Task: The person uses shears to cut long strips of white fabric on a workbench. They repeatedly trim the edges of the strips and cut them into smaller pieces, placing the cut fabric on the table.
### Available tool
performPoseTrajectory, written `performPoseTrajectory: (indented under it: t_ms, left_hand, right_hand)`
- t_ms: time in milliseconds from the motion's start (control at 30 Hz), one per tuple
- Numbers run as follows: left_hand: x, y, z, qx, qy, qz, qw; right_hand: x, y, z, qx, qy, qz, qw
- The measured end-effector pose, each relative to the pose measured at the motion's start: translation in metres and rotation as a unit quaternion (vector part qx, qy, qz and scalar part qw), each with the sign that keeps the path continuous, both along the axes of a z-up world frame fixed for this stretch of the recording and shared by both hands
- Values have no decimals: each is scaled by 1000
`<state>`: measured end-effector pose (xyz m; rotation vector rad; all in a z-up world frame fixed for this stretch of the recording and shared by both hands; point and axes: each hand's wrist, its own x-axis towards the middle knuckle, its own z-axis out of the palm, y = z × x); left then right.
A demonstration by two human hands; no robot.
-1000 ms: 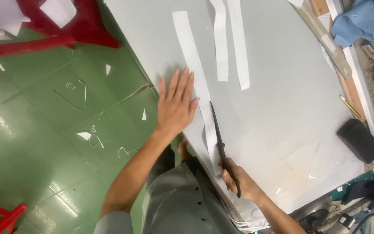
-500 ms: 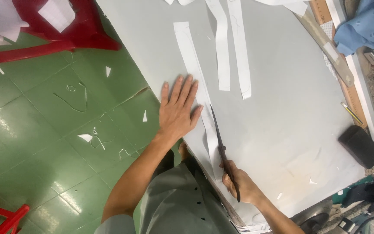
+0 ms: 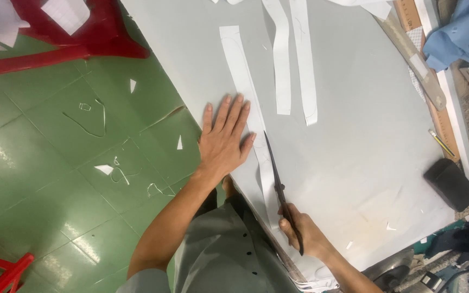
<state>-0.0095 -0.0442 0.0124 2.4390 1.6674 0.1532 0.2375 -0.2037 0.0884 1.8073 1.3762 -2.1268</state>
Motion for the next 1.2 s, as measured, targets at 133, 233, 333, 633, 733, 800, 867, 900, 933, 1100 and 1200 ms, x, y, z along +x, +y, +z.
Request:
performPoseTrajectory:
  t_ms: [133, 233, 333, 633, 733, 800, 867, 900, 933, 1100, 1200]
  left_hand:
    - [0, -1, 0, 27, -1, 4, 1000]
    - [0, 0, 0, 36, 34, 2, 999]
    - [0, 0, 1, 15, 16, 0, 1000]
    - [1, -1, -4, 9, 23, 1, 1000]
    - [1, -1, -5, 20, 19, 3, 1000]
    - [1, -1, -6, 23, 6, 7, 1000]
    - [1, -1, -5, 18, 11, 6, 1000]
    - [1, -1, -4, 15, 15, 5, 1000]
    - [1, 0, -4, 14, 15, 6, 1000]
    - [1, 0, -3, 26, 3, 5, 1000]
    - [0, 1, -3, 21, 4, 3, 1000]
  right_hand:
    - [5, 12, 4, -29, 42, 30, 998]
    - [-1, 30, 2, -39, 15, 35, 999]
    - [-14, 47, 0, 5, 5, 29, 1000]
    - [-28, 62, -1, 19, -40, 52, 998]
    - [-31, 65, 2, -4, -61, 50, 997]
    - [-31, 64, 2, 3, -56, 46, 997]
    - [-30, 62, -1, 22, -54, 45, 997]
    - [-29, 61, -3, 40, -53, 44, 997]
    - [-30, 62, -1, 40, -52, 44, 997]
    - [-35, 69, 6, -23, -95, 22, 995]
    - [-24, 63, 5, 30, -45, 32, 998]
